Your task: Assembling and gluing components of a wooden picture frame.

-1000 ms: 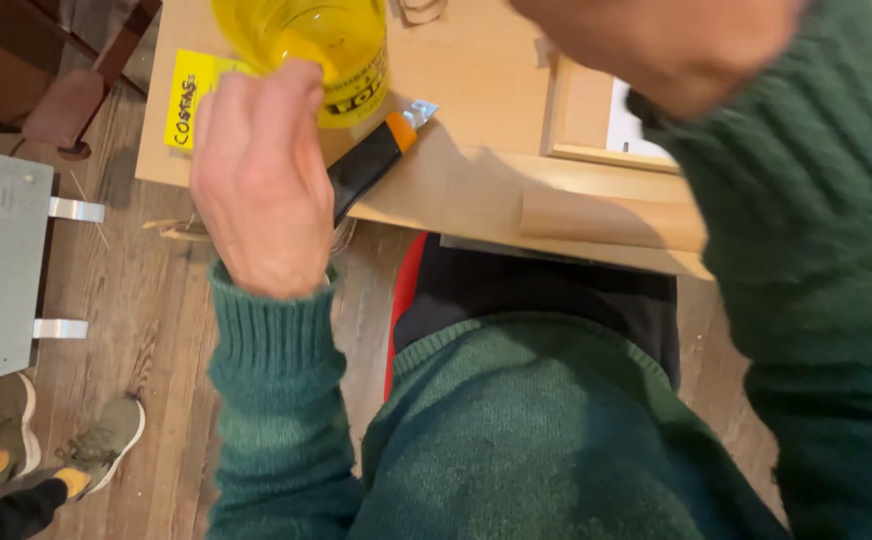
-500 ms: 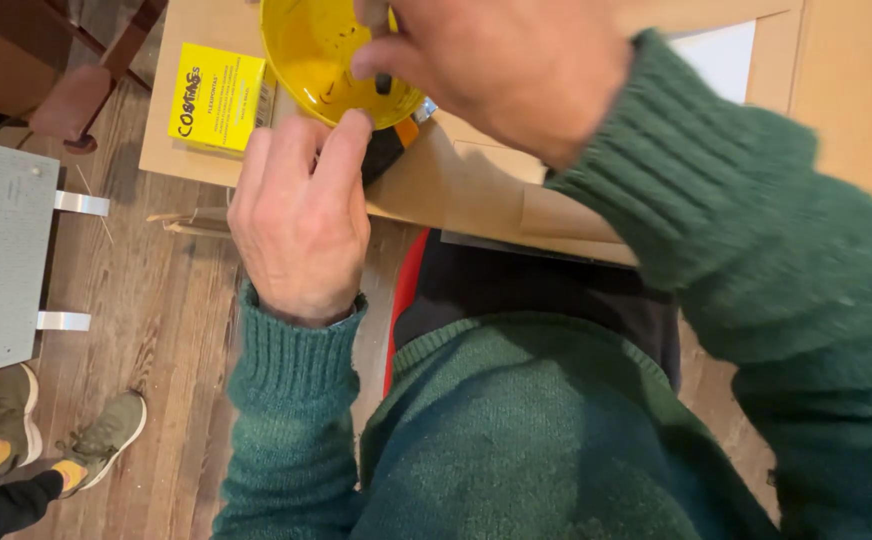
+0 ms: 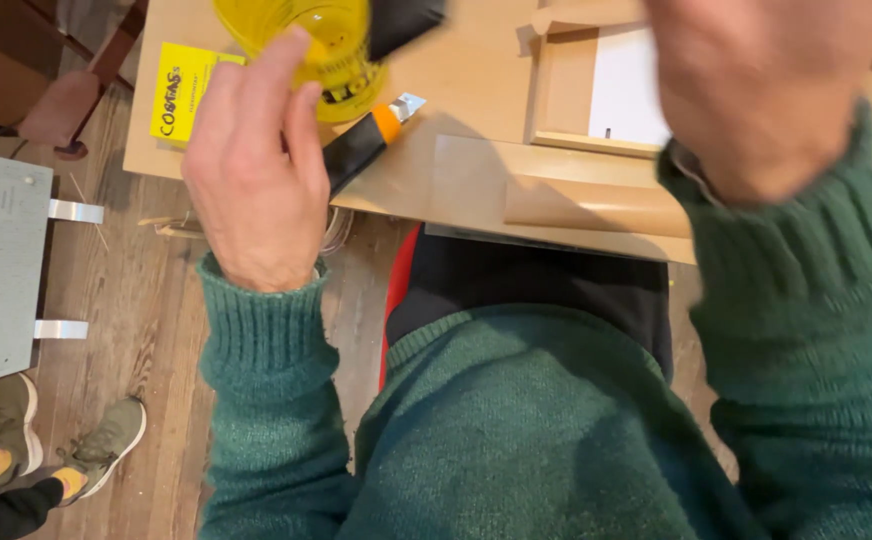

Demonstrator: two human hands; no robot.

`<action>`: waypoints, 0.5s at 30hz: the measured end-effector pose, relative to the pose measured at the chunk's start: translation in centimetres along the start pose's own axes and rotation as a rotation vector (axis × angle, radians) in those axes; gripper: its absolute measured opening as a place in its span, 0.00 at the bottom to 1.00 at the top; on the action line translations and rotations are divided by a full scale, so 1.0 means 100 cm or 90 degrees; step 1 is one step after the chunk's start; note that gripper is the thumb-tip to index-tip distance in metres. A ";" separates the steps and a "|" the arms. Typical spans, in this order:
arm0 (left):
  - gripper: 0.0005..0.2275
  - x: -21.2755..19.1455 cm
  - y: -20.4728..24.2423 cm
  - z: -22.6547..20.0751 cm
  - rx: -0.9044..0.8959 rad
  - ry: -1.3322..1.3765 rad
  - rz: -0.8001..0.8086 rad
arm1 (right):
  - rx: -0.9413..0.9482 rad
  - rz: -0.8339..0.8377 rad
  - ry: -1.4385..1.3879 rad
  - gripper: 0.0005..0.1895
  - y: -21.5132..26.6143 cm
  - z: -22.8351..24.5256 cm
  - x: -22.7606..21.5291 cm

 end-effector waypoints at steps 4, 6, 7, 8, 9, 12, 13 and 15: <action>0.15 0.004 0.015 -0.004 -0.093 0.023 0.036 | 0.279 -0.051 -0.226 0.07 0.046 0.029 -0.032; 0.16 0.010 0.024 0.002 -0.130 0.034 0.047 | 0.446 -0.156 -0.408 0.05 0.049 0.039 -0.044; 0.13 0.014 0.031 0.004 -0.077 -0.034 0.054 | 0.555 -0.228 -0.532 0.07 0.051 0.042 -0.047; 0.12 0.018 0.039 0.007 -0.025 -0.101 0.061 | 0.662 -0.303 -0.657 0.10 0.053 0.047 -0.050; 0.12 0.018 0.043 0.006 -0.026 -0.100 0.069 | 0.669 -0.299 -0.657 0.10 0.055 0.052 -0.053; 0.22 0.020 0.052 0.005 -0.034 -0.191 0.117 | 0.761 -0.208 -0.601 0.08 0.059 0.064 -0.057; 0.21 0.021 0.052 0.009 -0.048 -0.204 0.124 | 0.737 -0.184 -0.597 0.08 0.057 0.064 -0.055; 0.21 0.020 0.053 0.010 -0.059 -0.216 0.135 | 0.717 -0.160 -0.590 0.08 0.053 0.065 -0.053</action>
Point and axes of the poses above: each hand's wrist, its own y-axis away from the middle knuckle, its own x-axis out of the palm, z = x × y, the point moved 2 cm from there along -y, towards the middle knuckle, and after that the axes turned 13 degrees about -x, right-handed, at the moved point
